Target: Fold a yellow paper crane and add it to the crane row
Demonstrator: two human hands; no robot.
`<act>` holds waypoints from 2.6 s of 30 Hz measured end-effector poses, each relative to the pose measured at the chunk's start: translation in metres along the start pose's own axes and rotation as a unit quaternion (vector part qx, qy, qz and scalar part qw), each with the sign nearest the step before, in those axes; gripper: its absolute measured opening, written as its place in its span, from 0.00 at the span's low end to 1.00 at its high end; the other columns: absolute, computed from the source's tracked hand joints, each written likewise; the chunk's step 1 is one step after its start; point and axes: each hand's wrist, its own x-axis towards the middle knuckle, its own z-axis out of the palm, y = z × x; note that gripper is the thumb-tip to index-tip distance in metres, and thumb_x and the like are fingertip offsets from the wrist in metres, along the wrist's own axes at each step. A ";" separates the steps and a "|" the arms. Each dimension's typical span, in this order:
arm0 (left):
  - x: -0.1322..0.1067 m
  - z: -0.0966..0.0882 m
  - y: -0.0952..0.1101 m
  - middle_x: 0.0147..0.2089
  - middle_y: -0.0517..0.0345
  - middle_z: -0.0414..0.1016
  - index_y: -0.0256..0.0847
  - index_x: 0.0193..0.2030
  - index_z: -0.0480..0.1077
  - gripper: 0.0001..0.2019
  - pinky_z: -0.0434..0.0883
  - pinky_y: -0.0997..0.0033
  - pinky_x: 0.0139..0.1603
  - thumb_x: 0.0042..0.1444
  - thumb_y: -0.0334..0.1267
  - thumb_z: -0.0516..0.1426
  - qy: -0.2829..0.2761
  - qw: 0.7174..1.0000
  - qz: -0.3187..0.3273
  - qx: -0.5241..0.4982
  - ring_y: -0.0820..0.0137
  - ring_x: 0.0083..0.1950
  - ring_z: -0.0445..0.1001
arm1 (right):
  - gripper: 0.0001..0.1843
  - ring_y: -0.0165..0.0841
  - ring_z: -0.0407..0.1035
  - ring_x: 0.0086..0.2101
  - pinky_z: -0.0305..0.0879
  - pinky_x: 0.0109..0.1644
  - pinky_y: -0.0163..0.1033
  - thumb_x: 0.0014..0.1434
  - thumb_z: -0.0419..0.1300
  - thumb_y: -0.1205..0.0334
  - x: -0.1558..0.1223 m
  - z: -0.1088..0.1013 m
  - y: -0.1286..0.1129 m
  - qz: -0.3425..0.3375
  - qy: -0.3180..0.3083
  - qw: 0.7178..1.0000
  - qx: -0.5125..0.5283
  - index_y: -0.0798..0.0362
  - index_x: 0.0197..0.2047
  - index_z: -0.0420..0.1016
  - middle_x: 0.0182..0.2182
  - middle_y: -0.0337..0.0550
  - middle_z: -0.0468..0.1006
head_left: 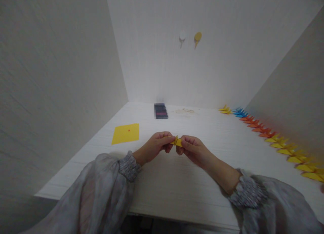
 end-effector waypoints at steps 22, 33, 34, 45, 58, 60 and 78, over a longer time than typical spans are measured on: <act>-0.001 0.001 0.000 0.19 0.62 0.63 0.34 0.26 0.64 0.11 0.57 0.80 0.20 0.50 0.42 0.54 0.002 0.992 -0.006 -0.129 0.81 0.19 0.61 | 0.11 0.27 0.62 0.23 0.55 0.29 0.35 0.51 0.58 0.57 0.001 0.004 0.000 0.014 -0.009 0.995 0.098 0.55 0.24 0.65 0.21 0.37 0.68; -0.002 -0.001 -0.001 0.19 0.61 0.64 0.33 0.24 0.65 0.12 0.57 0.80 0.20 0.51 0.41 0.54 -0.033 0.989 -0.010 -0.144 0.80 0.19 0.61 | 0.11 0.27 0.61 0.23 0.56 0.31 0.36 0.48 0.60 0.58 0.000 0.006 -0.003 0.020 0.004 0.993 0.117 0.55 0.23 0.65 0.19 0.36 0.66; -0.002 -0.001 -0.002 0.19 0.61 0.63 0.33 0.23 0.64 0.12 0.57 0.80 0.20 0.50 0.41 0.54 -0.039 0.988 -0.005 -0.149 0.81 0.19 0.61 | 0.11 0.27 0.61 0.23 0.56 0.31 0.36 0.48 0.60 0.58 0.000 0.006 -0.004 0.019 0.004 0.993 0.118 0.55 0.23 0.65 0.19 0.36 0.66; -0.002 0.003 -0.002 0.21 0.62 0.63 0.35 0.24 0.62 0.12 0.60 0.80 0.25 0.47 0.42 0.57 -0.053 0.976 0.015 -0.211 0.81 0.22 0.62 | 0.13 0.28 0.60 0.23 0.57 0.30 0.37 0.48 0.59 0.55 0.000 0.009 -0.003 0.017 0.002 0.993 0.114 0.54 0.22 0.64 0.18 0.36 0.66; -0.003 -0.001 -0.002 0.20 0.62 0.62 0.35 0.22 0.60 0.12 0.55 0.80 0.22 0.48 0.39 0.57 -0.084 0.976 0.039 -0.196 0.81 0.21 0.60 | 0.10 0.28 0.61 0.23 0.58 0.32 0.37 0.49 0.58 0.58 0.000 0.008 -0.004 -0.004 -0.005 0.990 0.143 0.55 0.22 0.67 0.18 0.36 0.66; -0.004 -0.001 -0.001 0.19 0.63 0.61 0.35 0.22 0.59 0.13 0.54 0.80 0.21 0.47 0.40 0.57 -0.085 0.975 0.048 -0.202 0.81 0.20 0.59 | 0.10 0.28 0.62 0.23 0.59 0.32 0.37 0.50 0.58 0.58 0.000 0.008 -0.004 -0.003 -0.007 0.990 0.143 0.55 0.23 0.68 0.18 0.36 0.66; -0.001 -0.006 -0.002 0.19 0.62 0.62 0.34 0.22 0.58 0.10 0.55 0.80 0.21 0.49 0.35 0.55 -0.085 0.968 0.042 -0.231 0.81 0.20 0.59 | 0.12 0.27 0.62 0.23 0.58 0.33 0.38 0.54 0.52 0.60 0.000 0.008 -0.009 -0.003 -0.008 0.988 0.156 0.55 0.22 0.67 0.19 0.37 0.67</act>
